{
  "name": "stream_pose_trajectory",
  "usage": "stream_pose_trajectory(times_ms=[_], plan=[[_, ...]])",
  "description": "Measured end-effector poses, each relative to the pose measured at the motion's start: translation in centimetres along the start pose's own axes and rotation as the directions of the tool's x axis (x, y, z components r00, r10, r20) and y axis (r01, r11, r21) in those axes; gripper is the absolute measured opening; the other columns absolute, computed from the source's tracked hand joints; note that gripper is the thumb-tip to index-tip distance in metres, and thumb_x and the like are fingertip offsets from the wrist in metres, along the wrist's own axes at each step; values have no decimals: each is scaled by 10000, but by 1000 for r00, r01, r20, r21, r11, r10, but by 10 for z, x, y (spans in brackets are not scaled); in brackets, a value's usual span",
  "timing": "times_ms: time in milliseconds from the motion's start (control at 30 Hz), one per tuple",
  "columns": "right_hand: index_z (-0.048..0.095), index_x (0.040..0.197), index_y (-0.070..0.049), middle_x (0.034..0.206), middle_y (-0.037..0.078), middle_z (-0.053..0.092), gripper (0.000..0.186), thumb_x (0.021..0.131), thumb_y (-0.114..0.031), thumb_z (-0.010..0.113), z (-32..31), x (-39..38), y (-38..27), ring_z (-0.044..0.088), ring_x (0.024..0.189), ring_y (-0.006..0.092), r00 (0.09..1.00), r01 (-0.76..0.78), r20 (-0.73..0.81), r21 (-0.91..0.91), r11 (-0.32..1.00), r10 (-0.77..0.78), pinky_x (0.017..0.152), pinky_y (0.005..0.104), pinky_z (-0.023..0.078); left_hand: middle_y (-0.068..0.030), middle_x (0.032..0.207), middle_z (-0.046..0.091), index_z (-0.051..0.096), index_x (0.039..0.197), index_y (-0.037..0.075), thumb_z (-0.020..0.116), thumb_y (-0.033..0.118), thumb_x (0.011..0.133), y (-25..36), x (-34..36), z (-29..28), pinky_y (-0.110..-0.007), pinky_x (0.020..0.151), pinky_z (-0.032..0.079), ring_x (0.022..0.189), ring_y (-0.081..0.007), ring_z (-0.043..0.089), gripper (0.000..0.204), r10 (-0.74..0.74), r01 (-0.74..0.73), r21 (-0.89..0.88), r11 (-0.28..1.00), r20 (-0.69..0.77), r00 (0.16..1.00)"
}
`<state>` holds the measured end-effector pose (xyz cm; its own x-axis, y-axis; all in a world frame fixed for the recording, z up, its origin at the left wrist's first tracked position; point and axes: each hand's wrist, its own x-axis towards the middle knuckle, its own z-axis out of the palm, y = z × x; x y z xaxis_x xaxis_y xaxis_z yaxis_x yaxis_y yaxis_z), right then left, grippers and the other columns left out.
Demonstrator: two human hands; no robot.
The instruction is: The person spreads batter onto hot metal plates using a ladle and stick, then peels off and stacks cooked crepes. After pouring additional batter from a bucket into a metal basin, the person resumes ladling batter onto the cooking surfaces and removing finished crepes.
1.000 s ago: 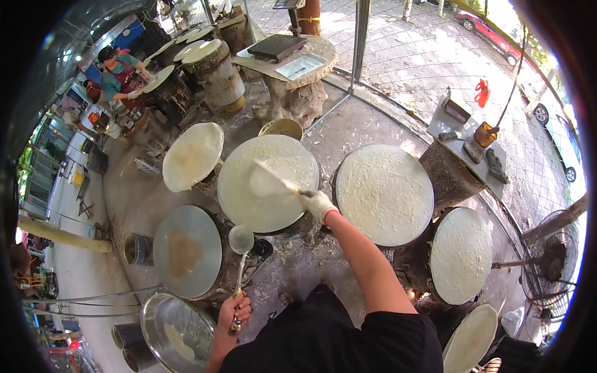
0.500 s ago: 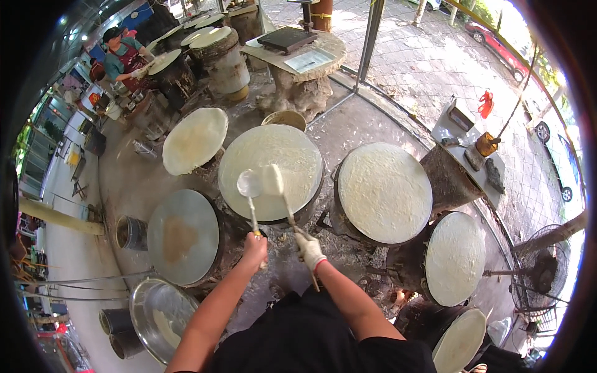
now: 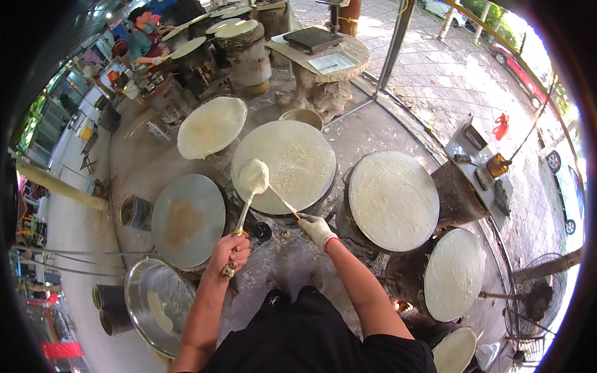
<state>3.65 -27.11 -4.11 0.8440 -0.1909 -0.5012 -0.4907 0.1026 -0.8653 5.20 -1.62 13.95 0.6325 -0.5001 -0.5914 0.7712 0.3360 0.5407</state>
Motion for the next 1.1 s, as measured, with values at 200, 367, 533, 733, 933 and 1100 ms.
stream_pose_trajectory(times_ms=[200, 367, 533, 733, 933, 1100], plan=[[597, 1231, -169, 604, -50, 442, 356, 883, -239, 575, -6, 4, 11, 359, 425, 62, 960, -15, -257, 361, 932, 115, 383, 232, 293, 19, 614, 378, 422, 814, 88, 476, 145, 930, 5, -69, -32, -196, 330, 298, 412, -47, 344, 140, 109, -112, -19, 993, -126, 986], [490, 1330, -192, 619, -42, 434, 425, 910, -235, 543, 71, -16, -19, 347, 418, 68, 995, -100, 3, 307, 946, 105, 376, 229, 284, -16, 613, 423, 458, 974, 48, 475, 110, 895, 39, -91, -74, -230, 311, 309, 383, -79, 377, 102, 422, -362, 249, 898, -254, 871], [441, 1363, -260, 625, -19, 460, 450, 921, -230, 519, 174, -13, -24, 354, 404, 82, 987, -145, 110, 313, 939, 116, 367, 237, 272, -67, 574, 486, 422, 1014, 22, 484, 144, 877, 62, -27, -178, -298, 366, 376, 413, -161, 483, 194, 573, -292, 678, 675, -232, 786], [559, 1271, -170, 684, 18, 603, 379, 900, -243, 533, 290, 0, 17, 528, 520, 125, 974, 146, -153, -139, 980, -167, 488, 281, 420, -201, 757, 578, 418, 1068, 13, 523, 102, 843, 65, 49, -296, -463, 587, 467, 664, -363, 591, 264, 739, 18, 993, 118, -100, 666], [554, 1250, -213, 1020, 196, 638, 409, 863, -345, 539, 336, 0, -3, 612, 938, 378, 945, 65, -236, -543, 837, -227, 806, 394, 477, -243, 853, 609, 415, 1106, -3, 524, 112, 852, 116, 51, -345, -509, 690, 463, 786, -426, 594, 299, 727, 104, 992, -78, -15, 687], [581, 1226, -69, 687, -3, 595, 408, 866, -262, 576, 381, 23, -43, 498, 544, 79, 990, -112, -68, 112, 987, 120, 494, 249, 405, -236, 821, 621, 418, 1103, 2, 487, 58, 872, 152, 30, -390, -494, 695, 492, 792, -412, 617, 247, 672, 236, 961, -148, -77, 736]])
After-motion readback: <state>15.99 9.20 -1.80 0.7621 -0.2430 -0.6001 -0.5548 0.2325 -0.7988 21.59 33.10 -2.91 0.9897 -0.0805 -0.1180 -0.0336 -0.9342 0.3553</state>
